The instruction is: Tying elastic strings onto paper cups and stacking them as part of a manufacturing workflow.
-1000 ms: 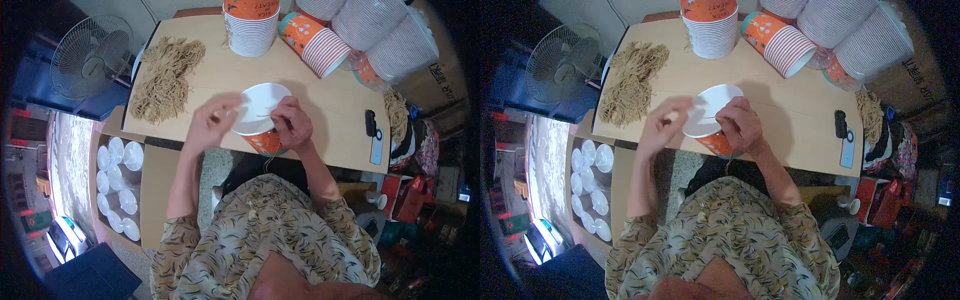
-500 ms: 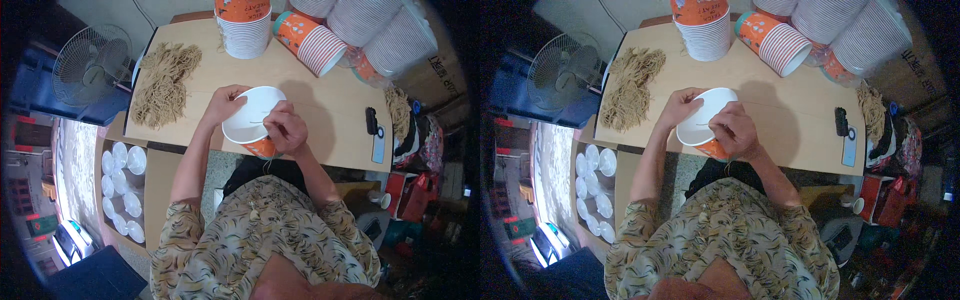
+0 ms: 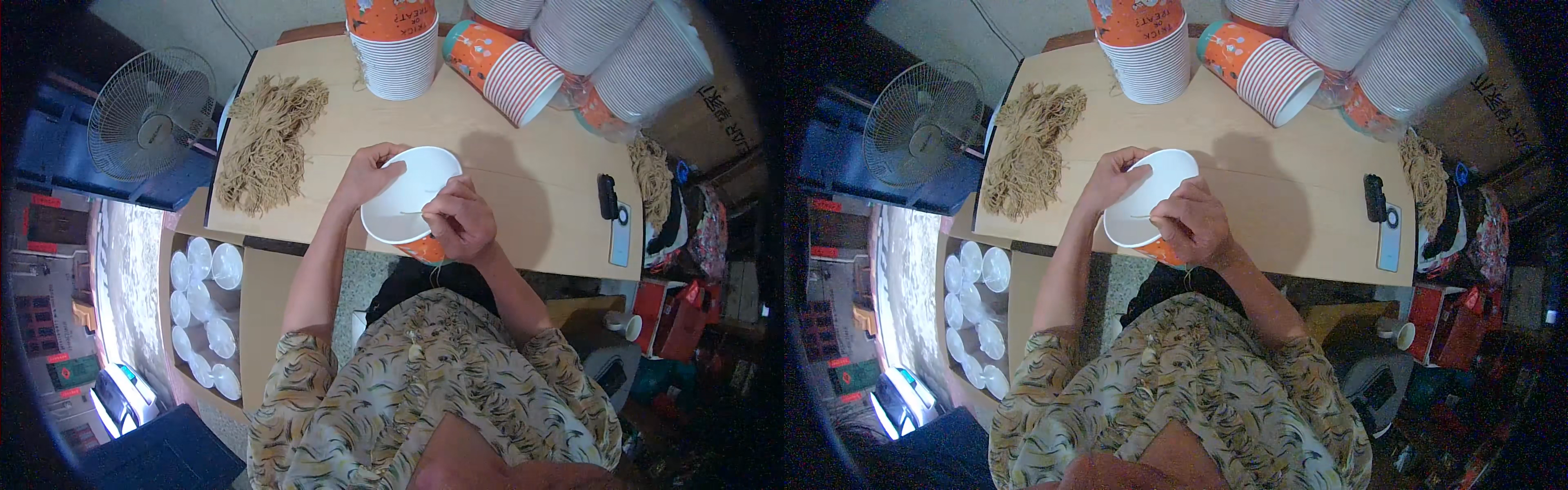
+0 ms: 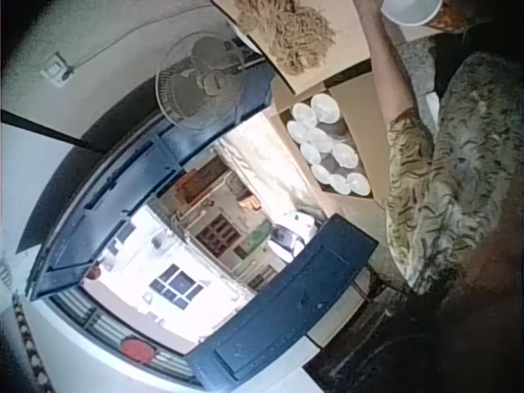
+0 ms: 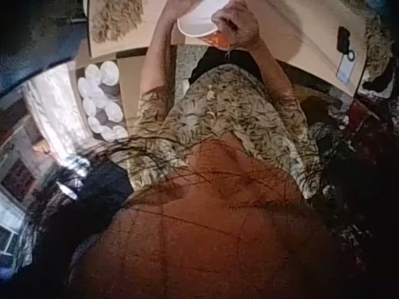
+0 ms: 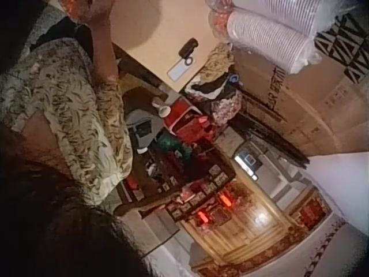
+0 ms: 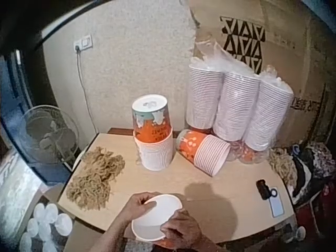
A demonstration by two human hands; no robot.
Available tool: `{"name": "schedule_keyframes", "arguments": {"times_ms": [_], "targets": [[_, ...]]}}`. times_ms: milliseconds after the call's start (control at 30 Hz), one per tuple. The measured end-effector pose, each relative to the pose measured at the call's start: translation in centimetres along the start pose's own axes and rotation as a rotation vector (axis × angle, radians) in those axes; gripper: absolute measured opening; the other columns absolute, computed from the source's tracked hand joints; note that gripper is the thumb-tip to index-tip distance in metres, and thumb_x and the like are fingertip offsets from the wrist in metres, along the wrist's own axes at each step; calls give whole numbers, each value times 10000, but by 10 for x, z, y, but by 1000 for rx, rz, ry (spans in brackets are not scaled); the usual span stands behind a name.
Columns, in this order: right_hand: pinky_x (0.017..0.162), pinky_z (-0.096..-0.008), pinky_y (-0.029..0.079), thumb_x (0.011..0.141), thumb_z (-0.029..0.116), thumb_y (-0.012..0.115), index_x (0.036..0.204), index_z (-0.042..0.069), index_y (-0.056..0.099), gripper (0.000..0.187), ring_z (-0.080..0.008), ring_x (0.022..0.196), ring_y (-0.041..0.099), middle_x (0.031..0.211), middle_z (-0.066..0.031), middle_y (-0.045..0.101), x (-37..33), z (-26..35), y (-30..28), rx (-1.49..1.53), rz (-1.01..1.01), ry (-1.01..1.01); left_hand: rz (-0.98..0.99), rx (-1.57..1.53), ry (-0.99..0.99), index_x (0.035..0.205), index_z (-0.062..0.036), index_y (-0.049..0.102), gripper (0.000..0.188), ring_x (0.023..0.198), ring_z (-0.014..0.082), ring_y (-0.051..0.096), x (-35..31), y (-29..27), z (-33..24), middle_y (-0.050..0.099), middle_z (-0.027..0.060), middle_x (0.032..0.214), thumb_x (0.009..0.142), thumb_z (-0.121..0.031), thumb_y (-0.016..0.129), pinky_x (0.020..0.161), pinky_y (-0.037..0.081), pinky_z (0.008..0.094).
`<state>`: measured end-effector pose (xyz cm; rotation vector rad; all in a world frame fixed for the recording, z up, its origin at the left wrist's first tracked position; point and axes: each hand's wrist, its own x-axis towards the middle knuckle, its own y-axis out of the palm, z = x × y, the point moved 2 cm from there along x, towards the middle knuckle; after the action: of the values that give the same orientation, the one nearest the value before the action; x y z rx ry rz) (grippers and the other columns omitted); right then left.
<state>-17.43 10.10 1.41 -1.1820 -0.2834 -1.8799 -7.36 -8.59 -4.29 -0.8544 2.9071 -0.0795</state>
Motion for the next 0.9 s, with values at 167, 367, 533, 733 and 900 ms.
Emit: {"name": "schedule_keyframes", "arguments": {"times_ms": [167, 367, 533, 733, 900], "targets": [[664, -359, 429, 784, -39, 699, 909, 31, 639, 155, -214, 625, 515, 745, -49, 615, -3, 1, 1, -20, -38, -11, -21, -13, -70, 1045, 10, 697, 182, 800, 87, 640, 1, -5, 10, 715, 50, 926, 869, -25, 670, 736, 529, 251], [650, -340, 424, 784, -48, 695, 904, 22, 643, 149, -202, 618, 510, 735, -56, 613, -1, 1, -3, -38, -27, 9, -179, 13, -69, 1056, -9, 681, 192, 929, 105, 638, -20, -15, 12, 706, 58, 1024, 883, -90, 702, 822, 518, 280], [619, -319, 426, 804, -70, 679, 892, 12, 641, 126, -191, 626, 515, 730, -60, 608, 2, -13, -5, -114, -114, 87, -218, 89, 204, 1140, -56, 692, 328, 1138, 216, 630, -85, 4, -56, 716, 57, 1117, 851, -186, 778, 987, 465, 372], [673, -291, 485, 885, -19, 662, 943, 9, 644, 68, -141, 740, 602, 824, -61, 636, 20, -3, -3, -39, -97, 431, -95, 691, 400, 1003, -111, 748, 255, 1221, 282, 573, -106, 19, -74, 727, 30, 1020, 772, -186, 826, 1092, 338, 473], [581, -283, 470, 913, 69, 662, 923, 2, 651, 68, -104, 675, 585, 777, -39, 629, 29, 11, -26, 101, 25, 666, -243, 1204, 526, 932, -159, 741, 231, 1203, 250, 572, -113, 21, -78, 686, -22, 930, 715, -91, 779, 1087, 298, 553]]}}
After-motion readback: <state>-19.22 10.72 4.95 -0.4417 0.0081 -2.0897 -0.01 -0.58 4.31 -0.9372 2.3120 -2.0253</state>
